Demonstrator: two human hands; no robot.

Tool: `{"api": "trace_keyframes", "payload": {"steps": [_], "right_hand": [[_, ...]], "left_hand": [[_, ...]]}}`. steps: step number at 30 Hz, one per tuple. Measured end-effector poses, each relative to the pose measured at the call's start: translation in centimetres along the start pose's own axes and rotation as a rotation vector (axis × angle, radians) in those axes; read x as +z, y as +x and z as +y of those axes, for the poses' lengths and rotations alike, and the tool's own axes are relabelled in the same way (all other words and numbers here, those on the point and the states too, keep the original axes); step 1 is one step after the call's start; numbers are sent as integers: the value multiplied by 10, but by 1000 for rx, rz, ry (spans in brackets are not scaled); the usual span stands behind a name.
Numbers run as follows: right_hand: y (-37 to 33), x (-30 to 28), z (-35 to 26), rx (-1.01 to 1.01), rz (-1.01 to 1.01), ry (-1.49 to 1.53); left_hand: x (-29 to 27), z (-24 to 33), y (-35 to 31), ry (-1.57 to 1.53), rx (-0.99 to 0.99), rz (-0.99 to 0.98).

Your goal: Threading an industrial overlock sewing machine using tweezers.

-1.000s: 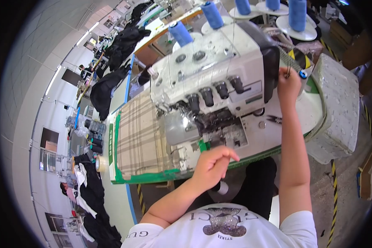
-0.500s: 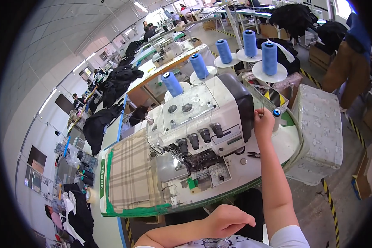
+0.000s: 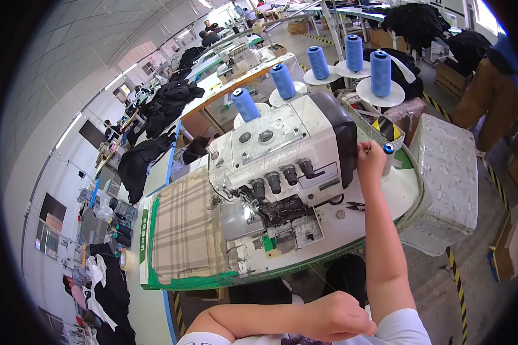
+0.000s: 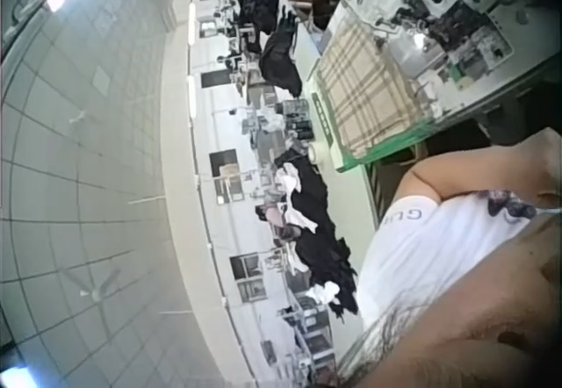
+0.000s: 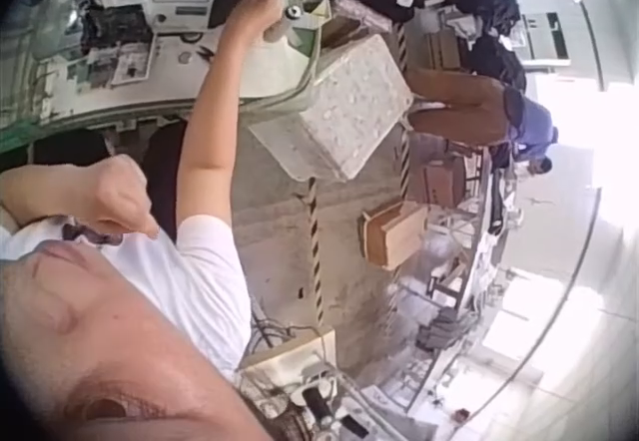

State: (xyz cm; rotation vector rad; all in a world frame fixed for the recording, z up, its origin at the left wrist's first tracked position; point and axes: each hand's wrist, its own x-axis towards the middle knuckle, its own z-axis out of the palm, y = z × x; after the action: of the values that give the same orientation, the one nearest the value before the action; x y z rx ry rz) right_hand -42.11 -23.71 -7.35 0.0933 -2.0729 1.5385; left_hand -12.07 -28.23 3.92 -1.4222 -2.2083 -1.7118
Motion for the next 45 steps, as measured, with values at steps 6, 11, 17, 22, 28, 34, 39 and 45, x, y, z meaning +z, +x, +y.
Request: {"api": "trace_keyframes", "payload": {"steps": [6, 11, 17, 22, 28, 34, 39, 45], "right_hand": [[-10, -6, -5, 13, 7, 28], [-88, -50, -34, 237, -15, 314], [-154, -108, -89, 871, -1461, 934], [-150, -132, -107, 837, -1247, 1022], [-144, -173, -93, 460, -1387, 674], [-124, -192, -54, 121, -1388, 313], [-70, -148, -18, 258, -505, 94], [-12, -32, -5, -199, -54, -19]], "left_hand": [[11, 4, 13, -30, 47, -74], [17, -10, 3, -43, -1, -86], [21, -27, -34, -188, -230, -262], [-8, -38, -71, -258, -678, -291], [-86, -51, -105, -806, -889, 1023], [-106, -61, -106, -728, -723, 1351], [-105, -56, -108, -435, -828, 1278], [-107, -57, -114, -384, -873, 1252]]}}
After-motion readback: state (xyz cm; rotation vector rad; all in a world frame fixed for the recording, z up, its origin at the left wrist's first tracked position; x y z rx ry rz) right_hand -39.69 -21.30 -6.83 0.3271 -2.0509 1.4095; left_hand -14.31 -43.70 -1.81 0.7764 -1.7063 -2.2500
